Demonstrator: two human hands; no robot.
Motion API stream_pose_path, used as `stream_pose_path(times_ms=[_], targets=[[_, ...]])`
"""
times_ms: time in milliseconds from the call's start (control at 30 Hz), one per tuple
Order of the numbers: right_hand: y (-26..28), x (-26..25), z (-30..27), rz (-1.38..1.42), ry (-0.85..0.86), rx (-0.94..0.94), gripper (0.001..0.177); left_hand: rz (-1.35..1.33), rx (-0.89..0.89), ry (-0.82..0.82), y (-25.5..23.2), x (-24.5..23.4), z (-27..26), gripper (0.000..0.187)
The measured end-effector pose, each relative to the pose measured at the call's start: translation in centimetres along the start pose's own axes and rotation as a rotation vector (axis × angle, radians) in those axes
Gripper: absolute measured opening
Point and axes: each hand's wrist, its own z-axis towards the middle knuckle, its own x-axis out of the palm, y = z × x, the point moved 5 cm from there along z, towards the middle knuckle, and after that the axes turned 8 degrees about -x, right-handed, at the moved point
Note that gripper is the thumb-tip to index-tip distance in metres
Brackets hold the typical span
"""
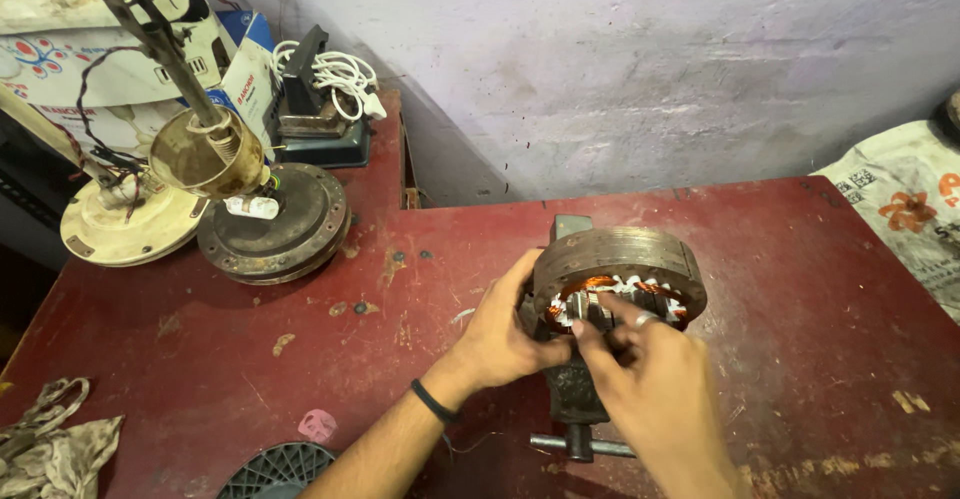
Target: The person works on a motor armature held in a bench vise, using hands to adjust and arrange copper windings and white insulating material within the slots. The person repeatedly rotates the armature to access different sections and continues to tuck and align the windings throughout the clip.
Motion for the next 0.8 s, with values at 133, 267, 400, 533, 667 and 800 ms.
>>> stream_pose_path(times_ms=[133,267,400,533,667,800], targets=[[-1.9,-0.9,-2.2,0.333,-0.154,0.029,0.034,-0.012,0.021,-0.031,0.0,0.2,-0.1,0.074],[-3.8,-1.0,-3.5,0.411,-0.255,0.107,0.024,0.022,0.09,-0.039,-0.1,0.2,-0.3,0.074],[-4.4,-1.6,-4.1,0.149,-0.231,0.034,0.014,-0.053,0.091,-0.012,-0.1,0.4,-0.3,0.072],[-4.7,-1.6,-4.2,0.099,-0.216,0.046,0.014,-0.023,0.051,-0.047,0.3,0.8,-0.2,0.071],[-3.8,-1.7,-3.6,0.184,-0.191,-0.06,0.013,-0.06,0.055,-0.032,0.3,0.9,-0.1,0.073],[-3.4,-1.3,-3.1,0.254,-0.22,0.005,0.016,-0.026,0.049,-0.03,0.4,0.8,-0.2,0.075]])
